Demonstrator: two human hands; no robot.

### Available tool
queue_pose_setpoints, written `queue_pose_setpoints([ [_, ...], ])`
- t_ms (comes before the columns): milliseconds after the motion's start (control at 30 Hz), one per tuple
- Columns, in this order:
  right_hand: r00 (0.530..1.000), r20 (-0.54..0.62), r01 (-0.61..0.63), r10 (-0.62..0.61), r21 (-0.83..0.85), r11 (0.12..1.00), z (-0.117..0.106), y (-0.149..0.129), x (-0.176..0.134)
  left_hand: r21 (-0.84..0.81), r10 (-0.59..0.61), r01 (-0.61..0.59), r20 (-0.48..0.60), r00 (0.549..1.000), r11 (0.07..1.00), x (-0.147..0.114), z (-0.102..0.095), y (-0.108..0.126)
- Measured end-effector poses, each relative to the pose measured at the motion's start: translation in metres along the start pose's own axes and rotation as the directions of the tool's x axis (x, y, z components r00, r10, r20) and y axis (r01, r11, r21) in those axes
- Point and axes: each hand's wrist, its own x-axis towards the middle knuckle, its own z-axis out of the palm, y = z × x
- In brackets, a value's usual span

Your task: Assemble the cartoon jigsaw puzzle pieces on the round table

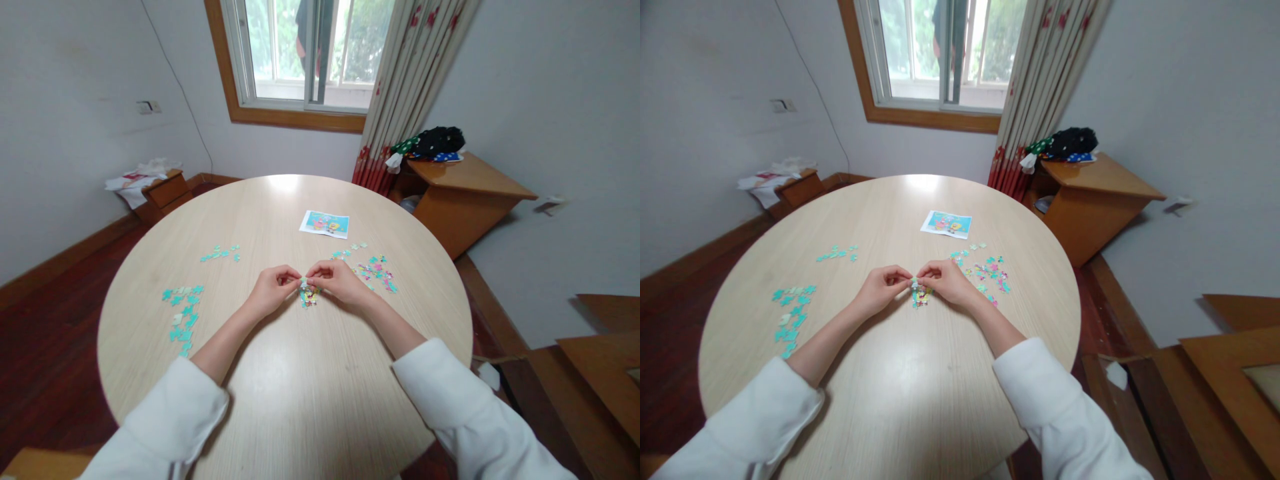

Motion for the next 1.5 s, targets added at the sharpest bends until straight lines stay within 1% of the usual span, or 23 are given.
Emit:
queue_pose_setpoints([
  [300,1.0,-0.005,0.004,-0.004,-0.024,1.0,0.0,0.001,0.0,0.005,-0.004,0.004,-0.023,1.0,1.0,0.001,-0.002,-0.003],
  [667,1.0,-0.021,-0.004,0.003,-0.043,0.999,-0.001,0.0,0.0,0.059,-0.004,0.009,-0.087,0.996,0.998,0.003,-0.006,-0.009],
  [800,1.0,-0.018,0.015,-0.017,-0.101,0.995,-0.001,0.001,0.001,0.06,-0.01,0.016,-0.089,0.996,0.998,0.003,-0.006,-0.006],
  [967,0.995,-0.077,0.055,-0.071,-0.194,0.979,0.0,0.002,0.003,0.044,0.02,-0.017,-0.07,0.997,0.999,0.001,-0.004,0.001],
  [1167,0.996,-0.009,0.085,-0.092,-0.29,0.953,0.005,0.001,0.001,0.05,0.041,-0.039,-0.047,0.998,0.998,0.0,-0.001,-0.001],
  [1300,0.994,-0.002,0.104,-0.11,-0.319,0.942,0.006,0.0,0.001,0.032,0.048,-0.047,-0.053,0.997,0.998,0.0,0.0,0.001],
  [1367,0.99,-0.04,0.11,-0.132,-0.346,0.932,0.002,0.002,0.003,0.019,0.05,-0.049,-0.077,0.996,0.999,0.0,0.0,0.001],
  [1433,0.978,-0.124,0.102,-0.167,-0.416,0.904,-0.005,0.005,0.007,0.018,0.041,-0.04,-0.099,0.994,0.999,0.0,-0.001,0.0],
  [1500,0.957,-0.212,0.06,-0.196,-0.515,0.855,-0.013,0.01,0.011,0.021,0.03,-0.028,-0.108,0.994,0.999,0.0,-0.001,-0.001],
])
